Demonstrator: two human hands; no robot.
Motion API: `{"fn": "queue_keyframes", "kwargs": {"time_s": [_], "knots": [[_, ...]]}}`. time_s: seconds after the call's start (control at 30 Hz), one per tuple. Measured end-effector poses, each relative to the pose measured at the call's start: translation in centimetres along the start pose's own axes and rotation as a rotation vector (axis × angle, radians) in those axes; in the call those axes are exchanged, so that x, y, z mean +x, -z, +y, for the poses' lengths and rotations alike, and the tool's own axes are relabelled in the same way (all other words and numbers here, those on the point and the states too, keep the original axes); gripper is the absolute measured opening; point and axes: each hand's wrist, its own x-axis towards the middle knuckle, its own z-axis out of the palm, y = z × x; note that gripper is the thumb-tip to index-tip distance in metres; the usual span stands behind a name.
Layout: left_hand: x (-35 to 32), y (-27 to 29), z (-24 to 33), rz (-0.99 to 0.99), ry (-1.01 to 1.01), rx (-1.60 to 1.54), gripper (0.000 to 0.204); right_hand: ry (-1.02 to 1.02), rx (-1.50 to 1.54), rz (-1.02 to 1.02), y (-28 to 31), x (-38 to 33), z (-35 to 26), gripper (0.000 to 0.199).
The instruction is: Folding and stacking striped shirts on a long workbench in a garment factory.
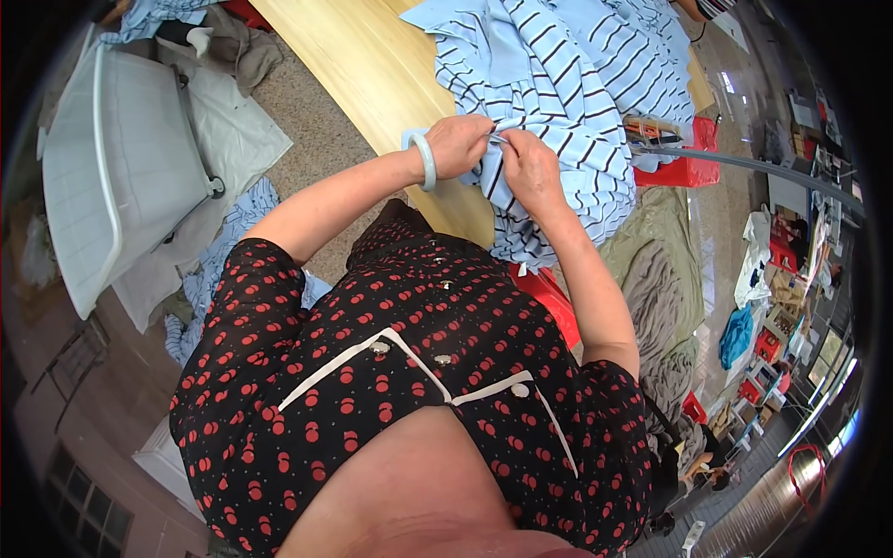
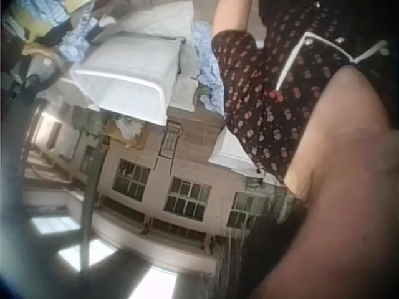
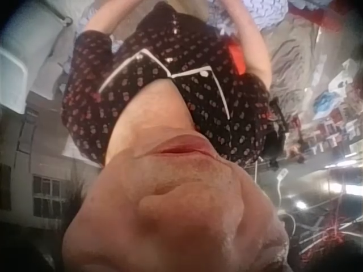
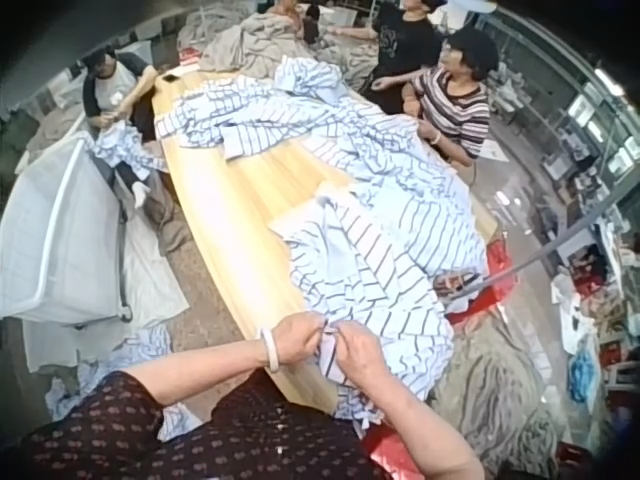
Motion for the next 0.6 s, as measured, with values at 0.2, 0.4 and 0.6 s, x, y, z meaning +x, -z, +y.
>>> {"fn": "queue_keyframes", "kwargs": {"time_s": [0.2, 0.4, 0.6], "knots": [[0.3, 1.0, -0.3, -0.082, -0.088, -0.014, 0.006, -0.113, 0.091, -0.056, 0.2, 0.1, 0.4, 0.010], [0.9, 2.0, -0.7, -0.275, -0.006, -0.146, 0.011, -0.268, 0.193, -0.115, 0.5, 0.4, 0.9, 0.013], [1.2, 2.4, -1.5, -0.400, 0.338, -0.493, 0.021, -0.294, 0.252, -0.163, 1.0, 0.9, 0.7, 0.015]]}}
